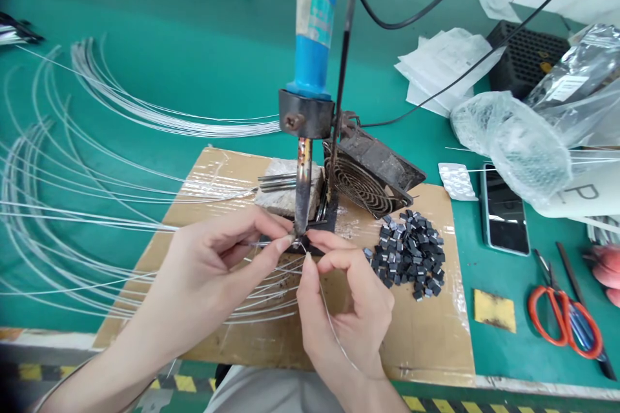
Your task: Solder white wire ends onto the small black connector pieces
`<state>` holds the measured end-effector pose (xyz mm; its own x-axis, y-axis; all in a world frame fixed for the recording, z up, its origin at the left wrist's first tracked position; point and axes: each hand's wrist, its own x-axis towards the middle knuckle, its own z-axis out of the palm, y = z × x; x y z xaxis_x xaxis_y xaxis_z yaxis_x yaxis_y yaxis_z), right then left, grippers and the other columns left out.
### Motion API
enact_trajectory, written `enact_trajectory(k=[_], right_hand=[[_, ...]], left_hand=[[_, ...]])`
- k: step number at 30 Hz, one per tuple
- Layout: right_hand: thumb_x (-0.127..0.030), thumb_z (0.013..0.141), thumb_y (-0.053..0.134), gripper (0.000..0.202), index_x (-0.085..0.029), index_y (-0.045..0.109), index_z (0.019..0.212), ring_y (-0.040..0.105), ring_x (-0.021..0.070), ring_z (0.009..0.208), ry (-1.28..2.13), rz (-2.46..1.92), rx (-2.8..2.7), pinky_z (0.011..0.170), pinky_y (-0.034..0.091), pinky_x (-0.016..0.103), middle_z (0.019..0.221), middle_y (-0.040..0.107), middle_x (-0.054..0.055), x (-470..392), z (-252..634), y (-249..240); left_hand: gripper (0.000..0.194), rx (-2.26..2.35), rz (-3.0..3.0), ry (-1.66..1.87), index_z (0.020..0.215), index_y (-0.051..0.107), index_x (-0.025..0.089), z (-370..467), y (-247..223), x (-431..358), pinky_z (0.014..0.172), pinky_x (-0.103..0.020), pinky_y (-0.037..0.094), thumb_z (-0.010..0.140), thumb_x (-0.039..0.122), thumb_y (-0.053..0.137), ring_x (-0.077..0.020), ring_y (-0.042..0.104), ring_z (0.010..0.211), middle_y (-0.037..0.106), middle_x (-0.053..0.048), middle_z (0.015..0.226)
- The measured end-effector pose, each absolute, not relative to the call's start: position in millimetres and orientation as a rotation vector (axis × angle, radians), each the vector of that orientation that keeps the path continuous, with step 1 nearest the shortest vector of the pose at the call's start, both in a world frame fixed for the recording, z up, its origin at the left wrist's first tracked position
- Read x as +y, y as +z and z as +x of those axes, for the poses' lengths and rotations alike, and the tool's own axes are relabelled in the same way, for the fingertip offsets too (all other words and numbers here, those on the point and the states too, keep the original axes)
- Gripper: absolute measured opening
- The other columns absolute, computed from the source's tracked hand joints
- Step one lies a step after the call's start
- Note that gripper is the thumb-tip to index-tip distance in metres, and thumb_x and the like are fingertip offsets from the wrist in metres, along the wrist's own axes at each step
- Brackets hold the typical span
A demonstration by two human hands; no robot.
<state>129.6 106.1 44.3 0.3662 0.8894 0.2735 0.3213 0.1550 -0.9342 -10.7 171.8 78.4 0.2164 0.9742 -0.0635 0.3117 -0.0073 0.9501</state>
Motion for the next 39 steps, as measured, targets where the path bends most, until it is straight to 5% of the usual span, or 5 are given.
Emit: enact_trajectory(k=[39], right_hand=[[-0.014, 0.094, 0.068, 0.012, -0.023, 0.063, 0.089, 0.078, 0.0211, 0.104, 0.482, -1.414, -1.267, 0.09, 0.064, 0.035, 0.112, 0.08, 0.009, 107.4, 126.7, 42.6]], left_hand=[[0.015, 1.263, 1.502, 0.86, 0.075, 0.069, 0.019, -8.1, 79.1, 173.3, 0.059, -0.022, 0.051, 0.084, 0.017, 0.058, -0.0132, 0.067, 0.067, 0.077, 0.0, 0.077]])
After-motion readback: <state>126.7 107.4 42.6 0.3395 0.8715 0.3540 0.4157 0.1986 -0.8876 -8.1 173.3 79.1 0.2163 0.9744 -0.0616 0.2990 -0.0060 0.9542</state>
